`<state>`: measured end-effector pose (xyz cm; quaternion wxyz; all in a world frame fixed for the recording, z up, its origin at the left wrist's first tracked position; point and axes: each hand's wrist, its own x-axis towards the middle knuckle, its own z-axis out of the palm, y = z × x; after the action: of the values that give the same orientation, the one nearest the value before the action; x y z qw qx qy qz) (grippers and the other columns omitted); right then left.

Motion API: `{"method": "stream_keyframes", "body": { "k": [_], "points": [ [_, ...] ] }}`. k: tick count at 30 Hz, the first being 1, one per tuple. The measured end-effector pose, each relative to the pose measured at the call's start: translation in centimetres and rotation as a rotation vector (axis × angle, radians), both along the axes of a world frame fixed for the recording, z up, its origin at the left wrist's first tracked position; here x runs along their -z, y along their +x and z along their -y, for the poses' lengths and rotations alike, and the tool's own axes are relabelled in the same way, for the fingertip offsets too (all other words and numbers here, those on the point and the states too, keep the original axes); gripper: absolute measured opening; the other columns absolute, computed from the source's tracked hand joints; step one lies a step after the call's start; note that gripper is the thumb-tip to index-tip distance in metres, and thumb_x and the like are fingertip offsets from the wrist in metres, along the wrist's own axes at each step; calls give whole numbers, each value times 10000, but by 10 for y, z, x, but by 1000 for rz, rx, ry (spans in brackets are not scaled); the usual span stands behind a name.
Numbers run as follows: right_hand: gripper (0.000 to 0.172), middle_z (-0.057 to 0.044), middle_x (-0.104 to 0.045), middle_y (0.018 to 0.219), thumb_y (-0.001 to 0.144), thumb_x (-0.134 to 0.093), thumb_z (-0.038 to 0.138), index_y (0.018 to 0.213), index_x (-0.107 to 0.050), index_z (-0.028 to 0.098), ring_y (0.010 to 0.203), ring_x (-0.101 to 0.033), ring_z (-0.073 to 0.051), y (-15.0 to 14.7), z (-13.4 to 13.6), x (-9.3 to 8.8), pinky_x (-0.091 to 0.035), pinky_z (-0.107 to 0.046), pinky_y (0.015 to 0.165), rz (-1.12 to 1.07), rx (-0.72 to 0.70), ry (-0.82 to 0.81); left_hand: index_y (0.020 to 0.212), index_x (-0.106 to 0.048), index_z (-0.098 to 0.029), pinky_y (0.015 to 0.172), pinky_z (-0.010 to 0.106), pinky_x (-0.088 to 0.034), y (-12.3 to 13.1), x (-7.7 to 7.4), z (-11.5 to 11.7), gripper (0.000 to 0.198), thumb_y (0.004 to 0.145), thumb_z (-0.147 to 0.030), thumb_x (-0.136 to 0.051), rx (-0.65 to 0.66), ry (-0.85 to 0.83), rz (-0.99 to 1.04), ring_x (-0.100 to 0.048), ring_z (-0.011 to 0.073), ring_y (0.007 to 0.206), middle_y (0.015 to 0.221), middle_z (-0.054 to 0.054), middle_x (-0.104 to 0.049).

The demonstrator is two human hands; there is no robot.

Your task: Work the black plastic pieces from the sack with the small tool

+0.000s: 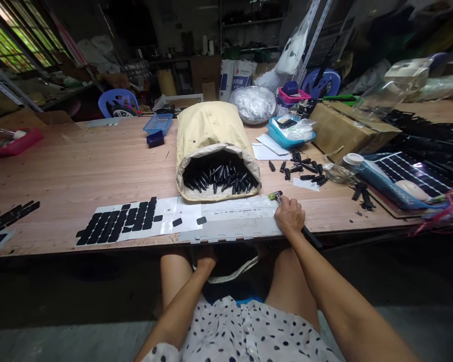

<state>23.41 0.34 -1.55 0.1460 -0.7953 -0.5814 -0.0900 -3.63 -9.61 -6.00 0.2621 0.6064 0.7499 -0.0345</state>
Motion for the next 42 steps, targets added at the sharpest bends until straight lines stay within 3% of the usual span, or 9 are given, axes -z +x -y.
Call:
{"method": "stream_keyframes", "body": {
  "k": [6,10,12,16,21,26,34,38,42],
  "points": [
    [328,-131,-593,1003,948,-481,196,1212,-676,186,924,-515,-249,3,-1,3,-266,-316,658,-14,-19,18,1130,-725,-223,963,425,-531,-13,-12,9,380,822,-99,-541,26,48,-51,-692,342,1124,1109,130,-752],
    [325,-140,-588,1000,952,-482,214,1214,-672,184,931,-505,-260,3,0,7,-256,-322,659,-23,-14,25,869,-749,-215,807,378,-542,-5,-34,29,216,871,-208,-533,260,174,19,-726,289,901,883,110,-759],
    [327,-139,-585,992,957,-478,224,1216,-673,186,933,-505,-262,2,0,8,-258,-323,666,-27,-6,27,760,-725,-222,749,333,-518,-2,-54,20,277,915,-295,-508,308,326,93,-708,240,805,796,86,-738],
    [332,-137,-584,999,958,-475,225,1222,-674,190,931,-506,-260,1,0,7,-267,-322,673,-32,-10,26,876,-743,-221,728,299,-493,-12,-103,-56,285,945,-307,-481,41,540,128,-688,202,785,851,70,-744],
    [328,-126,-589,986,949,-479,215,1207,-680,192,914,-511,-252,-2,0,5,-294,-320,679,-21,-4,20,1105,-712,-105,841,393,-528,-33,-140,-164,314,918,-167,-468,-314,429,-63,-705,320,1042,1127,225,-734],
    [321,-117,-593,985,935,-497,212,1201,-675,198,913,-515,-245,-3,0,6,-312,-316,689,-6,-9,25,1141,-698,-56,856,426,-547,-39,-135,-199,332,845,-161,-591,-454,378,-70,-699,360,1102,1129,288,-721],
    [336,-125,-600,1012,949,-459,203,1218,-661,197,944,-518,-250,-5,1,4,-319,-322,702,-21,-4,7,1066,-727,-78,868,414,-542,-43,-136,-191,269,863,-215,-614,-470,367,-73,-698,350,1091,1133,269,-722],
    [338,-132,-599,1035,945,-472,214,1232,-650,196,958,-508,-252,-8,1,1,-332,-329,719,-29,-7,-10,1108,-704,-174,863,382,-531,-26,-130,-155,256,925,-307,-584,-264,475,0,-696,300,1051,1106,151,-749],
    [350,-133,-599,1058,957,-446,208,1244,-645,200,977,-509,-254,-9,1,-1,-338,-331,734,-33,9,-37,1012,-703,-244,821,299,-507,18,-108,-113,135,887,-255,-652,59,465,276,-680,205,952,1056,26,-746]
  ]
}}
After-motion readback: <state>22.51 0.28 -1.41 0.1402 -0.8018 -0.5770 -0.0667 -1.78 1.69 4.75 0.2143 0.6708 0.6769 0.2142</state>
